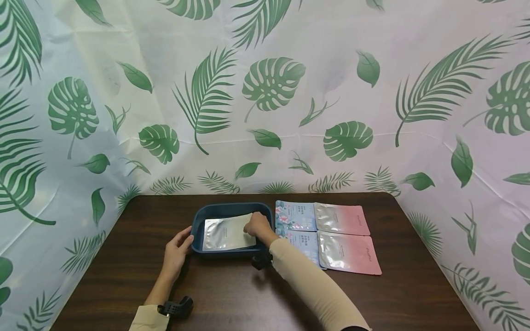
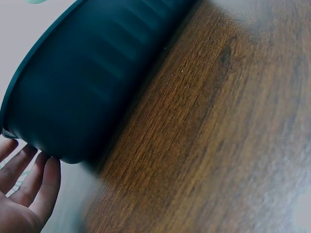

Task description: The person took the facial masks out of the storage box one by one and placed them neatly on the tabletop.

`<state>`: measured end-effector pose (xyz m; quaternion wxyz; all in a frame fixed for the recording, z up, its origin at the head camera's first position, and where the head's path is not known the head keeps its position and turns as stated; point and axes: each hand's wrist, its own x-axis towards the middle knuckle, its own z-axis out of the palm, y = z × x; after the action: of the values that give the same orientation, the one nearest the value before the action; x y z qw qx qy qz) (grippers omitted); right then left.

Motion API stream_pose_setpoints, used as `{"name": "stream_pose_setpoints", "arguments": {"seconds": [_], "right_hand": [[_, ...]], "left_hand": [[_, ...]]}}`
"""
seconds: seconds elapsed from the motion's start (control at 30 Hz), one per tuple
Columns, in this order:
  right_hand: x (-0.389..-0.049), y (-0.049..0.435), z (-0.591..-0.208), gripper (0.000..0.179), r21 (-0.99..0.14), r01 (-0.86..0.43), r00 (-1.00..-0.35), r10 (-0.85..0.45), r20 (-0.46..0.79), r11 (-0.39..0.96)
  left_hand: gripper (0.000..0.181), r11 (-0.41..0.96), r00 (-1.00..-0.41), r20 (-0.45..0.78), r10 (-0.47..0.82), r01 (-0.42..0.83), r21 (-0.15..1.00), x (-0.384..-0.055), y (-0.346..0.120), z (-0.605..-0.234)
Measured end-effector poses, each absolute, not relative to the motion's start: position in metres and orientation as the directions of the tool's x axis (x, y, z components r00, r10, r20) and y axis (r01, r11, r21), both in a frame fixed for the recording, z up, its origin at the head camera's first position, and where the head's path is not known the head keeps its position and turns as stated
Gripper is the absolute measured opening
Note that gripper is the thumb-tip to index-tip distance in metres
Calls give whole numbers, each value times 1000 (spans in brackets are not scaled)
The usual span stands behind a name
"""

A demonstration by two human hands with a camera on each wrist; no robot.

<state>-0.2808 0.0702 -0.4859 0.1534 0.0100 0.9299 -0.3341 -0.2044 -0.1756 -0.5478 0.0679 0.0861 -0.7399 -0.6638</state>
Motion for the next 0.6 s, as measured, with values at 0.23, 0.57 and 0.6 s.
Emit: {"name": "stream_pose_setpoints", "arguments": {"seconds": [0.23,0.57,0.6], "right_hand": [[-285,71,-492,43,-739,165,-962,-58,-266,653],[-285,70,-497,16,-811,198,-962,-48,-267,551],[-285,70,-497,12,-811,198,-963,-47,-266,550]], "left_hand": [[40,105,-974,-18,-225,-43,994,-205,-176,-547],[41,82,-978,-20,-209,-38,996,-204,-176,-547],[41,78,-978,-23,-207,-40,996,-204,-176,-547]]}}
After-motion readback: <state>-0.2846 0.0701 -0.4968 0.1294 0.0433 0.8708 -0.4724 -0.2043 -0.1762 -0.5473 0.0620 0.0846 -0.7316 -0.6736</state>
